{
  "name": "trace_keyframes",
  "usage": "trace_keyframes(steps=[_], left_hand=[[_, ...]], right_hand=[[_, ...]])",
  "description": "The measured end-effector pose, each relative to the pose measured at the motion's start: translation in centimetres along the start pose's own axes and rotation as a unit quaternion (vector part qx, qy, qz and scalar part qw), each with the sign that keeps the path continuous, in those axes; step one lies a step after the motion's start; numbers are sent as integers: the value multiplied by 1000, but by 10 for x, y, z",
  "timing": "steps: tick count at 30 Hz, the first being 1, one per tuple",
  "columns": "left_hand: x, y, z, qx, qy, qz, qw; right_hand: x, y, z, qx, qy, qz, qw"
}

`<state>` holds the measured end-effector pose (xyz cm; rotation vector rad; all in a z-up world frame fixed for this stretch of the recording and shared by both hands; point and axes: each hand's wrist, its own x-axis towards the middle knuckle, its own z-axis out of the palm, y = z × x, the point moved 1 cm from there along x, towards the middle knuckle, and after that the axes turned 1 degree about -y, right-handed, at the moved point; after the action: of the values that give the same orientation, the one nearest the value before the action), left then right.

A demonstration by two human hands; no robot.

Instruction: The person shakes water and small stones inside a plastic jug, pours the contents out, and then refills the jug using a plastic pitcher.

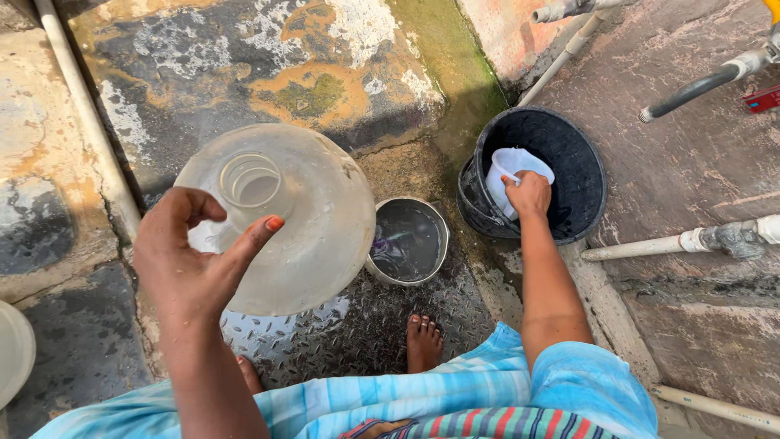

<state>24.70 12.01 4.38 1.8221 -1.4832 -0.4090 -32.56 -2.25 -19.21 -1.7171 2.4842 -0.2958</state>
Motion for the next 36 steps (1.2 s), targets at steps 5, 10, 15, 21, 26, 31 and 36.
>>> trace_keyframes(steps=[5,10,15,21,26,31,36], left_hand=[[10,22,27,-27,69,134,988],[25,3,66,-19,7,53,998],[68,-25,61,-125,-157,134,970],[82,-26,57,33,-197,95,975],[64,-27,66,57,-77,157,983],[68,-28,72,126,-113,132,977],[72,-28,75,120,-120,128,977]], right_hand=[[-7,-69,-107,-21,153,-75,985],[-49,-157,-222,-5,261,-263,929],[-107,-242,-290,8,288,-435,853],[-154,-329,-294,-90,304,-599,735],[-162,-360,-280,-163,306,-651,676],[-152,-371,-279,-202,308,-660,655],[-150,-373,-290,-231,322,-664,634]])
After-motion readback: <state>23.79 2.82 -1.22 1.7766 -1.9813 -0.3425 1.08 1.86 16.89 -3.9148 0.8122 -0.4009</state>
